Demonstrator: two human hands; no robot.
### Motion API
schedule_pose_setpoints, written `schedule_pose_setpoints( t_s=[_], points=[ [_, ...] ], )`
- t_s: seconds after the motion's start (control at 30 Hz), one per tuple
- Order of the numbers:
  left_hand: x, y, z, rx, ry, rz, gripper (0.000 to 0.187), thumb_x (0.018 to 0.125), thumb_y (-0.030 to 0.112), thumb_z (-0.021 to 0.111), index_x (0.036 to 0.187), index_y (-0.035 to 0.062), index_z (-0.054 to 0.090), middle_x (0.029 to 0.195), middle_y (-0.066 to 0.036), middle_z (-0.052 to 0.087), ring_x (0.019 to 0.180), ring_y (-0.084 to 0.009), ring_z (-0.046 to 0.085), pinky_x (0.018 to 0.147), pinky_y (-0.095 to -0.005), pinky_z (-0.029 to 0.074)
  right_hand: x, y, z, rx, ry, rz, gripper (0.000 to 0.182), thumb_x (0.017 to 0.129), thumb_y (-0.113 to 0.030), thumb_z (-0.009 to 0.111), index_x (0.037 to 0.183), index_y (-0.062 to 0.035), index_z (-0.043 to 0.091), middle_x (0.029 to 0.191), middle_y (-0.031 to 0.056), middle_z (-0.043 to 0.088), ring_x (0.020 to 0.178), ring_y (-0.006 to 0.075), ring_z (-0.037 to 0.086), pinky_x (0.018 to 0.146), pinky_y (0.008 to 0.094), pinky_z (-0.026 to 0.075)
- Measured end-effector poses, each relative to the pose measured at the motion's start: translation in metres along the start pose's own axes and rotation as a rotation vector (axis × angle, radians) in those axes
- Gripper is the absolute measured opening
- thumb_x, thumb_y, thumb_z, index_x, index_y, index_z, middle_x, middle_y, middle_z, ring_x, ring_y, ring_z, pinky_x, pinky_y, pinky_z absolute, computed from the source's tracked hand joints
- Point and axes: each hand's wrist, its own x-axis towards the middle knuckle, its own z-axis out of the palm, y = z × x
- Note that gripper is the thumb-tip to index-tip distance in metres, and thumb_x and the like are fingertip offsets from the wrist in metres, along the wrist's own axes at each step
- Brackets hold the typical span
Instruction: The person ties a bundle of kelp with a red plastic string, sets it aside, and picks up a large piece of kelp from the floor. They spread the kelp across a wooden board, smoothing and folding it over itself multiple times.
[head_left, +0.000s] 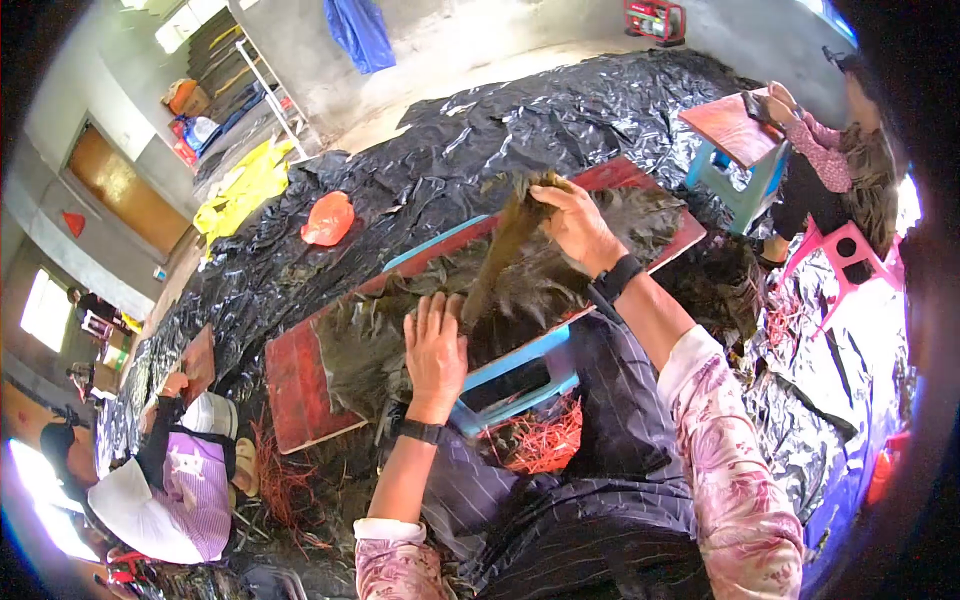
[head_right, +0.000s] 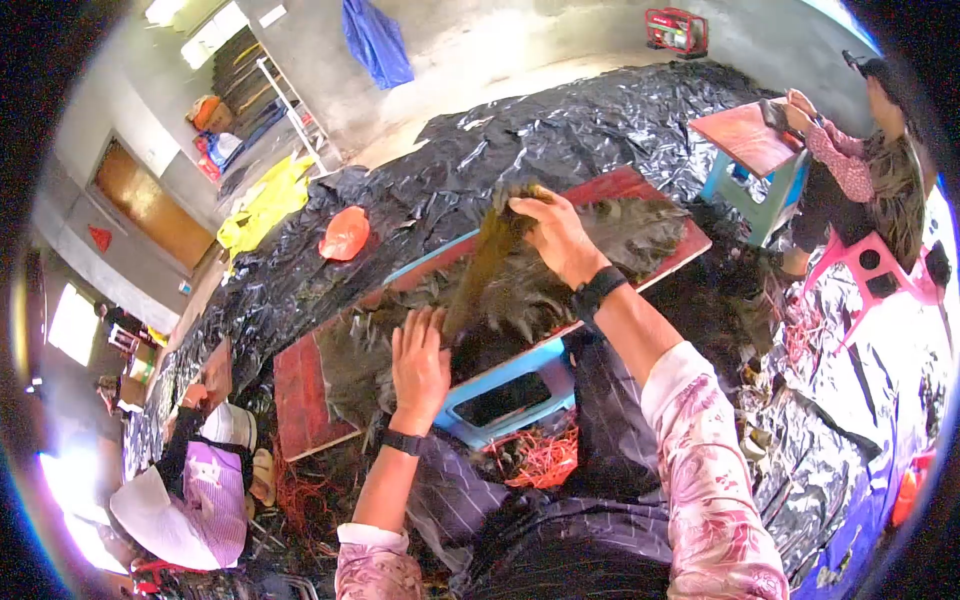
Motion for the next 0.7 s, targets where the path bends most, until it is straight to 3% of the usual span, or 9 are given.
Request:
schedule_pose_setpoints(
  t_s=[0.13, 0.2, 0.33, 0.4, 0.43, 0.5, 0.53, 0.6, 0.7],
  points=[
    [0.019, -0.005, -0.002, 0.118, 0.040, -0.067, 0.063, 0.077, 0.008, 0.070, 0.136, 0.0079, 0.046, 0.138, -0.013, 0.046, 0.135, -0.0332, 0.037, 0.111, -0.0515, 0.027, 0.006, -0.035, 0.003, 0.092, -0.110, -0.086, 0.020, 0.086, -0.006, 0.064, 0.106, -0.0095, 0.063, 0.097, 0.0010, 0.066, 0.088, 0.0164, 0.062, 0.071, 0.0312, 0.048],
    [0.025, -0.008, 0.003, 0.164, 0.014, -0.091, 0.064, 0.078, 0.009, 0.071, 0.137, 0.0089, 0.046, 0.140, -0.014, 0.044, 0.136, -0.0334, 0.035, 0.111, -0.0519, 0.027, 0.018, -0.036, -0.021, 0.122, -0.027, -0.109, 0.023, 0.086, -0.003, 0.063, 0.108, -0.0077, 0.063, 0.093, 0.0007, 0.064, 0.086, 0.0158, 0.062, 0.071, 0.0324, 0.050],
    [0.025, -0.003, 0.014, 0.092, -0.053, -0.030, 0.070, 0.078, 0.013, 0.072, 0.141, 0.0108, 0.042, 0.143, -0.016, 0.041, 0.137, -0.0346, 0.032, 0.112, -0.0533, 0.025, 0.030, -0.027, -0.098, -0.171, 0.084, -0.172, 0.020, 0.083, -0.006, 0.067, 0.103, -0.0083, 0.065, 0.090, 0.0007, 0.061, 0.085, 0.0124, 0.060, 0.070, 0.0301, 0.049],
    [0.020, 0.005, 0.015, -0.018, -0.093, -0.014, 0.068, 0.079, 0.012, 0.069, 0.141, 0.0108, 0.042, 0.144, -0.017, 0.040, 0.138, -0.0347, 0.033, 0.114, -0.0531, 0.022, 0.028, -0.026, -0.128, -0.704, 0.510, 0.164, 0.022, 0.081, -0.008, 0.068, 0.103, -0.0062, 0.065, 0.094, 0.0046, 0.063, 0.089, 0.0180, 0.061, 0.073, 0.0328, 0.049],
    [0.017, 0.006, 0.014, -0.047, -0.141, 0.014, 0.065, 0.082, 0.020, 0.069, 0.141, 0.0104, 0.042, 0.145, -0.016, 0.040, 0.138, -0.0352, 0.031, 0.114, -0.0548, 0.019, 0.027, -0.024, -0.135, -0.704, 0.517, 0.162, 0.022, 0.081, -0.008, 0.068, 0.103, -0.0062, 0.065, 0.094, 0.0046, 0.063, 0.089, 0.0180, 0.061, 0.073, 0.0328, 0.049],
    [0.012, 0.009, 0.010, -0.071, -0.155, 0.029, 0.064, 0.084, 0.025, 0.067, 0.141, 0.0106, 0.042, 0.145, -0.016, 0.039, 0.139, -0.0351, 0.031, 0.114, -0.0549, 0.019, 0.018, -0.020, -0.138, -1.156, 0.848, -0.137, 0.029, 0.082, -0.012, 0.066, 0.109, -0.0033, 0.062, 0.102, 0.0120, 0.063, 0.098, 0.0287, 0.061, 0.083, 0.0383, 0.049],
    [0.009, 0.009, 0.007, -0.088, -0.171, 0.040, 0.063, 0.086, 0.029, 0.066, 0.141, 0.0108, 0.042, 0.146, -0.016, 0.039, 0.139, -0.0350, 0.031, 0.114, -0.0551, 0.018, 0.012, -0.018, -0.134, -1.158, 0.848, -0.130, 0.029, 0.082, -0.012, 0.066, 0.109, -0.0033, 0.062, 0.102, 0.0120, 0.063, 0.098, 0.0287, 0.061, 0.083, 0.0383, 0.049],
    [0.004, 0.006, -0.001, -0.078, -0.180, 0.039, 0.060, 0.090, 0.035, 0.062, 0.141, 0.0115, 0.043, 0.146, -0.015, 0.040, 0.139, -0.0345, 0.032, 0.114, -0.0550, 0.018, -0.001, -0.015, -0.111, -1.348, 0.755, -0.706, 0.032, 0.085, -0.012, 0.061, 0.115, -0.0023, 0.058, 0.114, 0.0184, 0.059, 0.110, 0.0366, 0.056, 0.093, 0.0437, 0.046],
    [-0.006, -0.003, -0.021, -0.121, -0.120, 0.028, 0.050, 0.094, 0.030, 0.056, 0.140, 0.0117, 0.045, 0.145, -0.014, 0.041, 0.139, -0.0334, 0.033, 0.114, -0.0547, 0.019, -0.031, -0.011, -0.049, -1.429, 0.145, -0.867, 0.032, 0.086, -0.011, 0.061, 0.117, -0.0030, 0.059, 0.124, 0.0170, 0.057, 0.116, 0.0359, 0.053, 0.099, 0.0423, 0.043]
  ],
)
